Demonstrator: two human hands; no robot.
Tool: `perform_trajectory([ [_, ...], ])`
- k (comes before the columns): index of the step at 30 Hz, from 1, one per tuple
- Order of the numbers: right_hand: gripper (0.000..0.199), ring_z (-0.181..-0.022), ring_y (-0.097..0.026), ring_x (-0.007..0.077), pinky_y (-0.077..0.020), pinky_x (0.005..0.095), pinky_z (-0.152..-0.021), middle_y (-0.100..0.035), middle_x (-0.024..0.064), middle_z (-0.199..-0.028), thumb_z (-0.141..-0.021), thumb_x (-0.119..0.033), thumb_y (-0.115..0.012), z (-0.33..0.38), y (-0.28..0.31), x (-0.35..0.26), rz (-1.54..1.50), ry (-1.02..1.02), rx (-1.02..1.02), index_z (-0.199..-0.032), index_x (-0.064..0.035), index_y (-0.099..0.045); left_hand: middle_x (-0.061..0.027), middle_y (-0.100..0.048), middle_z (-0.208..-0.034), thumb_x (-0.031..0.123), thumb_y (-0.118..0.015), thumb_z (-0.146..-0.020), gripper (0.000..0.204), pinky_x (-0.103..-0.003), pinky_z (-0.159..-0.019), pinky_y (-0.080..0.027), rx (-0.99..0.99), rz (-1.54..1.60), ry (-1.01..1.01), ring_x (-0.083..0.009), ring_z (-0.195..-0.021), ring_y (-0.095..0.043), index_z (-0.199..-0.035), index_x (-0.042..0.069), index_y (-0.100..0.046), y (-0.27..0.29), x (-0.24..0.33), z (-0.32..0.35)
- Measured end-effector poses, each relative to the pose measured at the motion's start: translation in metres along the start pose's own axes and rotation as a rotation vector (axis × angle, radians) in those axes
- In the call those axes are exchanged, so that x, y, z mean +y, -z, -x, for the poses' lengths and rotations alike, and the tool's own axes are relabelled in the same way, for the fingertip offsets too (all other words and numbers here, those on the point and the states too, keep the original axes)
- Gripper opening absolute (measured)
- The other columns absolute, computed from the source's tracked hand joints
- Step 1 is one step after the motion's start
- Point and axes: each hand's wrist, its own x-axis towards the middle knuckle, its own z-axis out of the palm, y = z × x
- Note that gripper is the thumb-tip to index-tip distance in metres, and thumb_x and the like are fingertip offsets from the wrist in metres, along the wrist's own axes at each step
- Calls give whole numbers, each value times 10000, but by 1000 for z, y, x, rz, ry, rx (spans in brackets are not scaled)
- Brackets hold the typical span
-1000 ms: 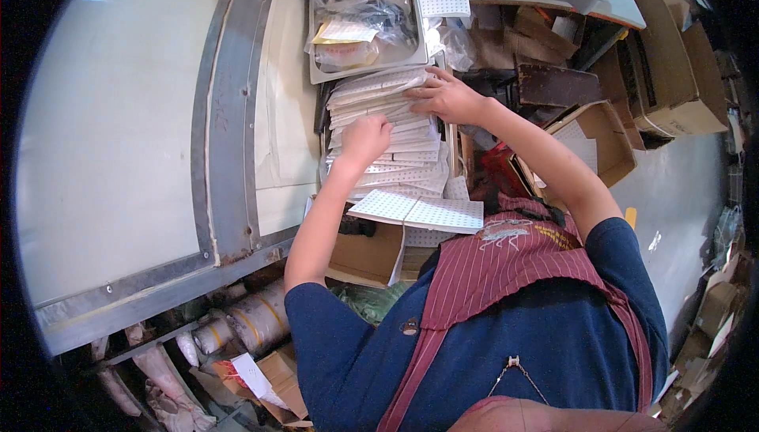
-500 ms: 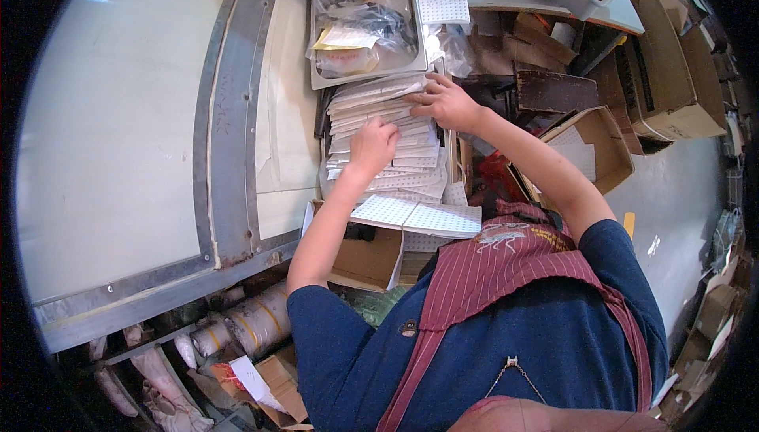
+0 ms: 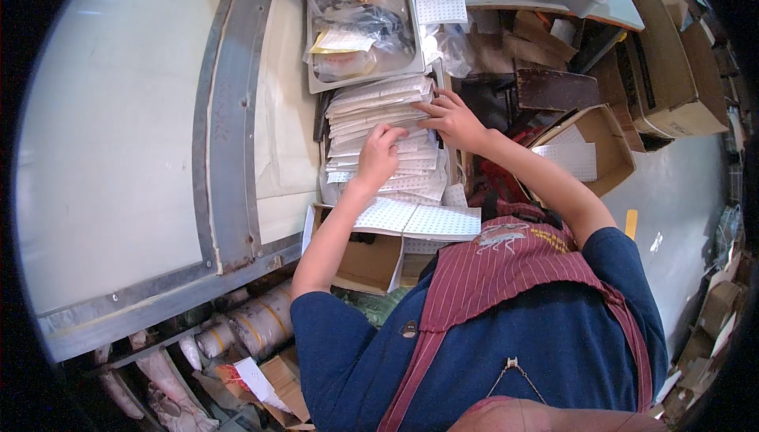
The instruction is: The person picks up and sorts through stacks of paper labels from a cluttered workspace, grouping specific sheets together and securing them with a rubber band.
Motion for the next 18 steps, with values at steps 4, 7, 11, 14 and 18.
perform_trajectory([
  [4, 323, -1142, -565, 283, -354, 494, -1135, -599, 48, -1392, -718, -6, -672, 8, 0, -13, -26, -29, 56, -1009, -118, -754, -117, -607, -990, -105, -570, -780, 348, -416, -831, -510, 21, 15, -9, -336, -971, -613, -1029, 87, -719, -1, -1, 1],
  [7, 308, -1194, -536, 284, -343, 486, -1146, -625, 67, -1321, -716, -37, -675, 15, -7, -17, -41, -54, 67, -1001, -111, -764, -109, -615, -973, -94, -588, -791, 300, -407, -797, -516, 35, 25, -22, -328, -935, -624, -987, 84, -728, 1, 1, -1],
  [11, 325, -1223, -513, 274, -342, 492, -1139, -615, 70, -1283, -672, -63, -687, 21, -9, -28, 17, -57, 61, -985, -99, -768, -100, -627, -973, -71, -606, -816, 251, -394, -766, -521, 51, 10, 41, -313, -912, -634, -953, 89, -742, 7, -1, -2],
  [14, 315, -1215, -511, 273, -348, 498, -1132, -599, 64, -1299, -667, -73, -699, 25, -7, -32, 74, -17, 69, -975, -98, -758, -96, -630, -982, -61, -612, -824, 252, -389, -765, -524, 60, -29, 98, -305, -907, -637, -963, 95, -752, 10, -5, -3],
  [18, 321, -1202, -516, 272, -341, 510, -1137, -595, 55, -1305, -671, -57, -702, 25, -3, -36, 49, -15, 84, -985, -104, -748, -98, -619, -997, -61, -618, -806, 291, -394, -799, -526, 85, -74, 36, -299, -923, -632, -994, 106, -763, 7, -3, -1],
])
